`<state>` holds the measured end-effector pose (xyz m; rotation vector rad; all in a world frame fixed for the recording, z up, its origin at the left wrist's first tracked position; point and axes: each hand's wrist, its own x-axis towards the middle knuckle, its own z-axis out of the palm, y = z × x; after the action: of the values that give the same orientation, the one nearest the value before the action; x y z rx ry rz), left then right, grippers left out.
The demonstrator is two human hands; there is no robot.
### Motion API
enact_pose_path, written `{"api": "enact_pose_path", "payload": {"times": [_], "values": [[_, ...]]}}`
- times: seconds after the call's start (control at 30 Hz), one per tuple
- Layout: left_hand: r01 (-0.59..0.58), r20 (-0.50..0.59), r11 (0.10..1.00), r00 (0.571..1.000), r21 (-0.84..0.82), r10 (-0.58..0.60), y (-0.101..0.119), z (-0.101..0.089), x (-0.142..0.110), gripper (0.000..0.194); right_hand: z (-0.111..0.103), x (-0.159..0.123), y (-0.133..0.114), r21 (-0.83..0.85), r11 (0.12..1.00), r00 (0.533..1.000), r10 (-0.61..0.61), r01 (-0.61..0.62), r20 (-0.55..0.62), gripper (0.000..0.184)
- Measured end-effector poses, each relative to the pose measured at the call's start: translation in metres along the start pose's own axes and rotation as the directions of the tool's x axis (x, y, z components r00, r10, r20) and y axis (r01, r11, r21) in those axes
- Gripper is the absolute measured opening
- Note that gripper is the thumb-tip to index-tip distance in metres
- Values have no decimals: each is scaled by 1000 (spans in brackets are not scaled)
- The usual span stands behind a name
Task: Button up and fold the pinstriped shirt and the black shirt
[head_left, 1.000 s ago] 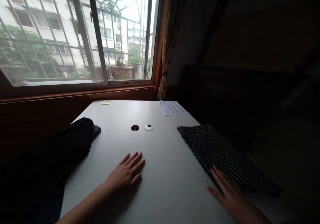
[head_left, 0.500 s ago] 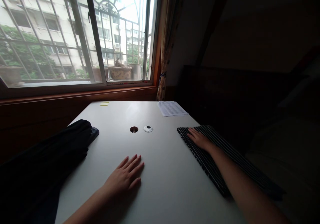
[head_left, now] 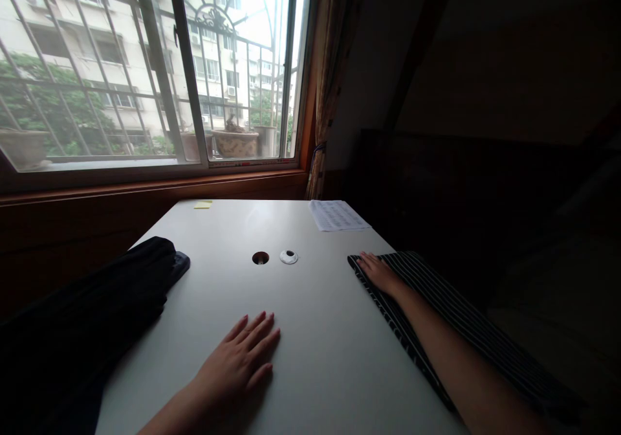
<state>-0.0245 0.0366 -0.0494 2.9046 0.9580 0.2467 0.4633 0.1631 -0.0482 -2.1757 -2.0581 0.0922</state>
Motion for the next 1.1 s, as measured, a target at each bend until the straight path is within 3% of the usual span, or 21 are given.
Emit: {"api": "enact_pose_path", "payload": {"times": [0.27, 0.47, 0.67, 0.87, 1.0, 1.1], "values": [[5, 18, 1000, 1000, 4, -6, 0, -1, 0, 62, 16, -27, -82, 11, 953, 951, -303, 303, 63, 74], [-1, 26, 1000, 1000, -8, 1, -1, -1, 0, 61, 27, -48, -127, 77, 921, 919, -388, 383, 72, 78], [-16, -8, 1000, 1000, -8, 16, -2, 0, -1, 61, 28, -60, -137, 87, 914, 915, -401, 397, 41, 73], [-39, -147, 999, 988, 30, 43, -9, 8, -2, 55, 31, -63, -136, 52, 911, 912, -411, 410, 11, 68], [74, -250, 989, 967, 131, -40, -14, -13, -5, 50, 32, -62, -136, 50, 909, 910, -414, 414, -5, 65], [243, -376, 952, 913, 187, -159, -27, -43, -13, 47, 32, -63, -136, 43, 910, 911, -412, 412, -12, 64]]}}
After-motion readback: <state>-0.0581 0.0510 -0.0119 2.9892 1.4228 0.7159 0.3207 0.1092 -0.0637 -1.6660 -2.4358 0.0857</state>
